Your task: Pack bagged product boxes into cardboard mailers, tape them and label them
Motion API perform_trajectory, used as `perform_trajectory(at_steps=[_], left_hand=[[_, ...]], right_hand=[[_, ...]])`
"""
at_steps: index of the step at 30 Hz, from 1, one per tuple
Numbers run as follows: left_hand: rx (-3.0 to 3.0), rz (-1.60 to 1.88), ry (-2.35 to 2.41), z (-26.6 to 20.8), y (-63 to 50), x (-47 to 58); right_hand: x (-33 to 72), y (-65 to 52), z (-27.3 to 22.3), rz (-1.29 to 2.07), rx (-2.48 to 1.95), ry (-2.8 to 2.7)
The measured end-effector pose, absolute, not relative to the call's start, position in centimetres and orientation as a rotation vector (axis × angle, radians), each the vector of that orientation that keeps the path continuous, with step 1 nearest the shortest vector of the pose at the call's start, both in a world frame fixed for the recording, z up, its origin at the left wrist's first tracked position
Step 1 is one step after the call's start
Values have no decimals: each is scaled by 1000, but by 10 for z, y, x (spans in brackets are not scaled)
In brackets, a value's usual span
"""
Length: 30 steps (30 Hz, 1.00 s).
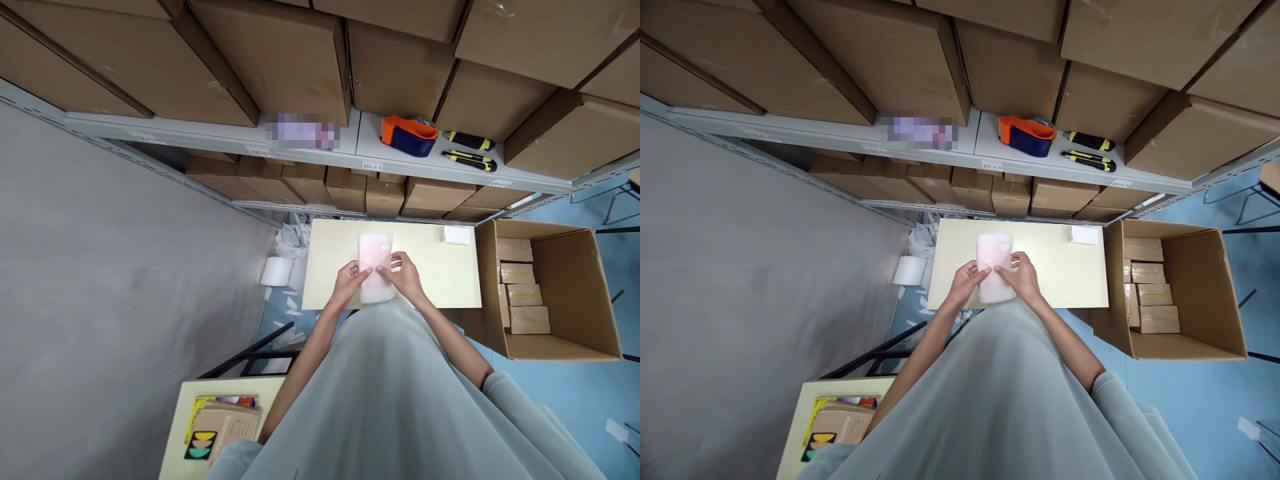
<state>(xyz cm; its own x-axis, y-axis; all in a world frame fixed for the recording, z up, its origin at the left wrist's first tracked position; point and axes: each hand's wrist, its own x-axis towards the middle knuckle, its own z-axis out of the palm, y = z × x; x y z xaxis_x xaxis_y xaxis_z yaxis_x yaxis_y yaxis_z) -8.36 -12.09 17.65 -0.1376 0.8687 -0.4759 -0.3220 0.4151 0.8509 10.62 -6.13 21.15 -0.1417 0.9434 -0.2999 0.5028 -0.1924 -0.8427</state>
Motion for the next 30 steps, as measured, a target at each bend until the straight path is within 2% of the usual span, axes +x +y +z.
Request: perform_trajectory(at_steps=[9,15,23,30], left_hand=[[545,1113,1374,180,-127,-95],[506,1079,1485,164,-133,-118],[488,1164,1830,107,-120,-188],[440,1110,2029,48,-83,-246]], right_hand=[[98,-59,192,1406,-1606,-1510],[80,-56,168,1527,-1537,-1440],[-4,-27,114,1690,-1534,-1372],[-94,13,61,1662,-1747,-1398]])
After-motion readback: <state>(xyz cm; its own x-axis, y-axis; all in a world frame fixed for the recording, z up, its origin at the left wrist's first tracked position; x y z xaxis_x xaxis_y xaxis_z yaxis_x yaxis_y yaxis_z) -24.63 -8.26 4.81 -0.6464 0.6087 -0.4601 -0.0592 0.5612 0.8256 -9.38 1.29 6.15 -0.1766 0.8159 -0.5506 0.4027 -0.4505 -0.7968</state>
